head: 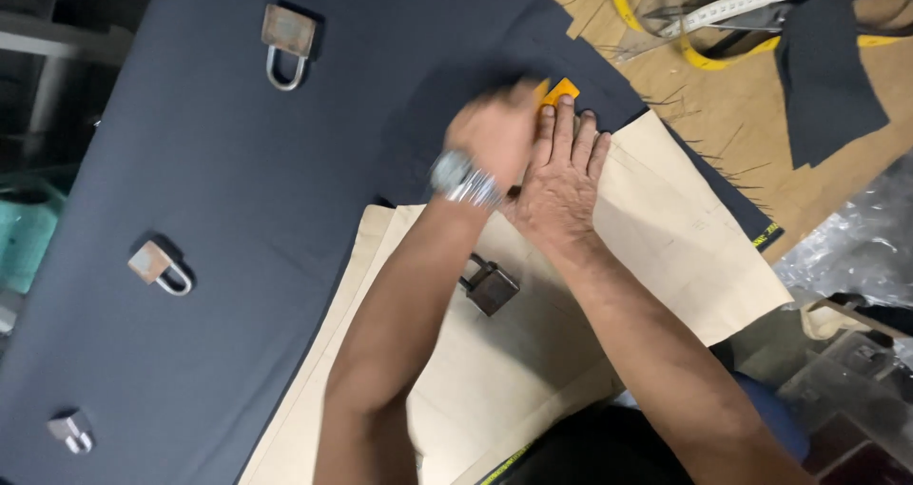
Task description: The person uses a yellow ruler and a marking tool to draw straight lines on a beige pattern paper placed over dark fabric. They adjust the ruler and pattern multiple times to mark different sections, then remove the pattern and use a measuring tape to measure the fabric.
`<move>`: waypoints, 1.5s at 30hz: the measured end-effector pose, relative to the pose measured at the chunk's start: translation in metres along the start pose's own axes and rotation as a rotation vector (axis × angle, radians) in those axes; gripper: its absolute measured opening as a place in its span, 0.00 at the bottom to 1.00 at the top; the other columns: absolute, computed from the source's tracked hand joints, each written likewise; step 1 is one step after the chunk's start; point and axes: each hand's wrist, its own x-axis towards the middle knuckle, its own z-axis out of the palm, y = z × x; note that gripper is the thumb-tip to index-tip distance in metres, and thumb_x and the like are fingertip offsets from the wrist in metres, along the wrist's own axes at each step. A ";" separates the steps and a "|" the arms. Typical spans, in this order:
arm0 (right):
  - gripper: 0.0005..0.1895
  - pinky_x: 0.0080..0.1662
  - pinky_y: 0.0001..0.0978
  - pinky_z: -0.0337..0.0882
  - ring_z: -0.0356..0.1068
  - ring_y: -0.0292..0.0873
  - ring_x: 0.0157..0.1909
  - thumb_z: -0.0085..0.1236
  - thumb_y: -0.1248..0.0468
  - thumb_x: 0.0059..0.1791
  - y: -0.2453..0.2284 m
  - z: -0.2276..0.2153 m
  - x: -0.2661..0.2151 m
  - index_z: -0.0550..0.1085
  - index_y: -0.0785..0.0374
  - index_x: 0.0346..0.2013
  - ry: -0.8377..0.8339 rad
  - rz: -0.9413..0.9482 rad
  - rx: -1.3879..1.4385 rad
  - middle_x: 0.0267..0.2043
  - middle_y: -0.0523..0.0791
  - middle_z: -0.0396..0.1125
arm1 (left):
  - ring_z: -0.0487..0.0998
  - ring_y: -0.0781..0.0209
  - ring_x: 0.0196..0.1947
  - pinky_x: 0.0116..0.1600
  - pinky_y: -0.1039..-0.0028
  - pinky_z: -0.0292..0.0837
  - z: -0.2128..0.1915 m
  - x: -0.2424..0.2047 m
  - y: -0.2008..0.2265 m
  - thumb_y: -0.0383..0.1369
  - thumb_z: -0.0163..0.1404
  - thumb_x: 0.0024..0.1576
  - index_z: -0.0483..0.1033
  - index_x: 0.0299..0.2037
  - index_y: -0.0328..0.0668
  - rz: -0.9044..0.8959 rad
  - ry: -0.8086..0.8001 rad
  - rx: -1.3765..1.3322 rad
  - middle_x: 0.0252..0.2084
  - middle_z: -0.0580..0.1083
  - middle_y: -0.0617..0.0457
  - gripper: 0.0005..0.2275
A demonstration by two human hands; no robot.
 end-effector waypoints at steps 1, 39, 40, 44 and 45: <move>0.61 0.72 0.72 0.32 0.30 0.71 0.77 0.63 0.53 0.37 0.004 0.006 0.001 0.43 0.71 0.76 -0.006 -0.005 0.007 0.80 0.59 0.29 | 0.74 0.51 0.20 0.25 0.54 0.64 0.003 0.019 -0.003 0.34 0.51 0.49 0.75 0.29 0.51 -0.001 -0.005 0.009 0.18 0.69 0.54 0.01; 0.27 0.59 0.52 0.73 0.66 0.60 0.66 0.43 0.46 0.56 -0.013 -0.084 -0.165 0.64 0.40 0.71 -0.733 0.182 0.898 0.68 0.56 0.61 | 0.79 0.62 0.32 0.36 0.77 0.75 -0.221 -0.206 0.051 0.42 0.48 0.60 0.77 0.44 0.52 -0.234 -0.098 -0.058 0.31 0.73 0.58 0.09; 0.27 0.59 0.52 0.73 0.66 0.60 0.66 0.43 0.46 0.56 -0.004 -0.077 -0.160 0.64 0.40 0.71 -0.743 0.173 0.891 0.68 0.56 0.61 | 0.79 0.62 0.32 0.36 0.77 0.75 -0.216 -0.203 0.046 0.42 0.48 0.60 0.77 0.44 0.52 -0.247 -0.096 -0.052 0.31 0.73 0.58 0.09; 0.19 0.40 0.30 0.77 0.73 0.43 0.38 0.45 0.54 0.58 0.048 -0.029 -0.119 0.70 0.51 0.63 -0.559 0.115 0.922 0.40 0.47 0.68 | 0.81 0.55 0.39 0.41 0.69 0.79 -0.163 -0.205 -0.002 0.40 0.48 0.62 0.73 0.58 0.46 -0.333 -0.271 -0.032 0.45 0.75 0.48 0.16; 0.16 0.36 0.25 0.74 0.72 0.38 0.33 0.47 0.50 0.58 0.066 -0.012 -0.102 0.72 0.47 0.58 -0.514 0.030 0.742 0.33 0.42 0.71 | 0.82 0.51 0.46 0.45 0.67 0.81 -0.140 -0.208 -0.021 0.39 0.50 0.62 0.70 0.64 0.42 -0.396 -0.343 0.048 0.56 0.74 0.42 0.21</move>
